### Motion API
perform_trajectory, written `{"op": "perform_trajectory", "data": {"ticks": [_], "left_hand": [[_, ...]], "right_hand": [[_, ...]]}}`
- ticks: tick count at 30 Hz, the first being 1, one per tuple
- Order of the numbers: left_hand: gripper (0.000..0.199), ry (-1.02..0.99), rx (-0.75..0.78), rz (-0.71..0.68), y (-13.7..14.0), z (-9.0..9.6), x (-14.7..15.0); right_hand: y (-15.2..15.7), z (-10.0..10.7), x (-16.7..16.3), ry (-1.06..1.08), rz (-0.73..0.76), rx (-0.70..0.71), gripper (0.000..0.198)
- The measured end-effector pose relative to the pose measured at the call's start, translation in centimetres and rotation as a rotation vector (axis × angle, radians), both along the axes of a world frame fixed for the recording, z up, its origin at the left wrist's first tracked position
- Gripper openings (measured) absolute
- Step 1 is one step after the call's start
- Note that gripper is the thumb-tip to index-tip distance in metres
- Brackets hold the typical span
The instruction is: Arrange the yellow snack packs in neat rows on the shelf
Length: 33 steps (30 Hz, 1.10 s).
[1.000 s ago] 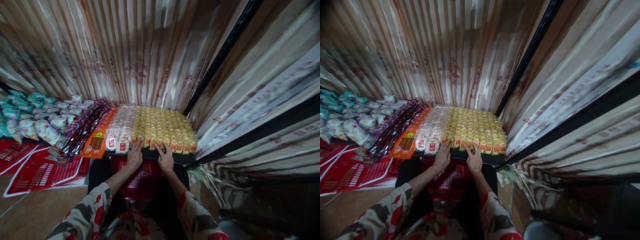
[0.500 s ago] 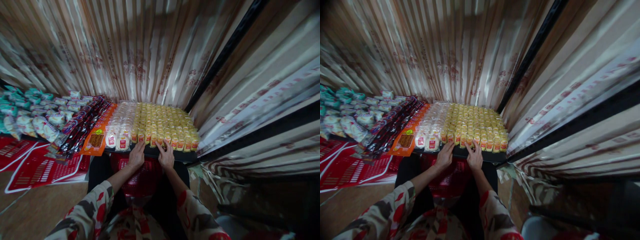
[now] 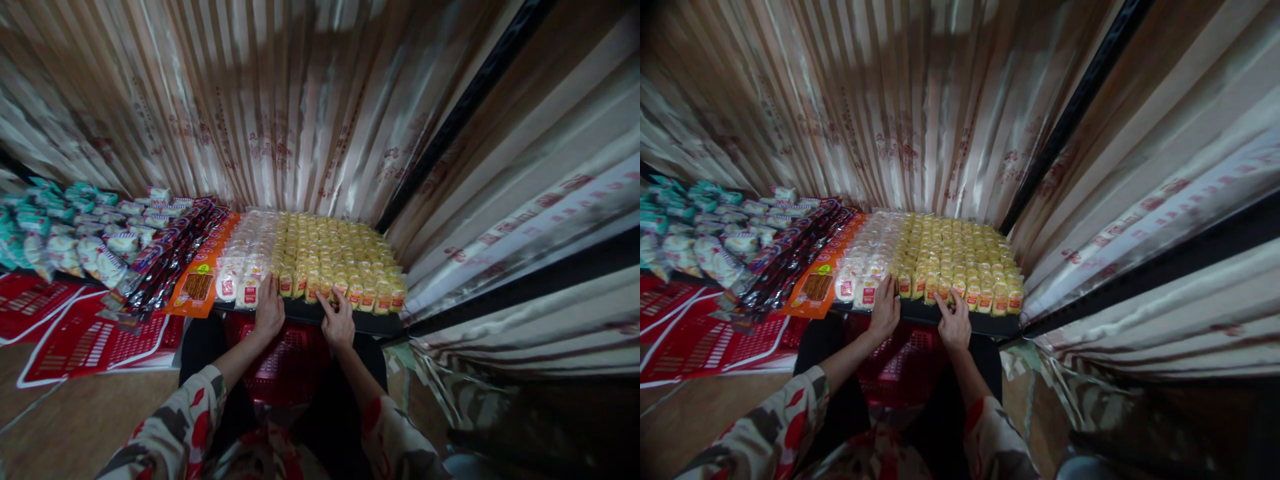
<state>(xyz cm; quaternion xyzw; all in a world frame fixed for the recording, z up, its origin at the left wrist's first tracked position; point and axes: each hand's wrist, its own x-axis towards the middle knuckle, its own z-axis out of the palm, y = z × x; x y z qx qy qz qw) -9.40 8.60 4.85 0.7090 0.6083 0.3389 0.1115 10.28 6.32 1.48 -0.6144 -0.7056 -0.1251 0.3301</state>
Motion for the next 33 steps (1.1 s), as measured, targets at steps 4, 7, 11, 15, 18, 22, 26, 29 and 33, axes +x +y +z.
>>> {"op": "perform_trajectory", "data": {"ticks": [4,7,11,15,18,22,26,29,33], "left_hand": [[0.052,0.023,0.004,-0.014,0.0,-0.3,-0.1],[0.048,-0.020,0.057,-0.019,-0.1,-0.5,-0.2],[0.045,-0.069,0.159,-0.028,-0.4,-0.4,0.0],[0.043,-0.040,0.194,-0.073,-1.6,0.0,0.6],[0.041,-0.022,0.190,-0.130,-3.0,0.1,0.9],[0.041,-0.015,0.170,-0.166,-4.4,-0.2,1.2],[0.043,-0.027,0.173,-0.210,-5.1,-0.3,1.2],[0.043,-0.030,0.172,-0.221,-5.6,-0.3,1.1],[0.043,-0.018,0.163,-0.235,-6.3,-0.7,1.0]], "right_hand": [[-0.1,0.3,-0.1,0.001,-0.009,-0.009,0.060],[-0.2,0.4,-0.1,-0.006,-0.011,-0.026,0.060],[-0.3,0.5,0.0,-0.012,-0.007,-0.050,0.058],[-0.3,0.5,0.2,0.017,0.012,-0.057,0.058],[-0.3,0.6,0.2,0.047,0.038,-0.067,0.057],[-0.6,1.0,0.2,0.093,0.078,-0.070,0.059],[-0.8,1.0,0.1,0.106,0.097,-0.058,0.061],[-0.7,0.8,0.0,0.125,0.095,-0.035,0.061],[-0.6,0.6,0.1,0.133,0.119,-0.006,0.062]]}}
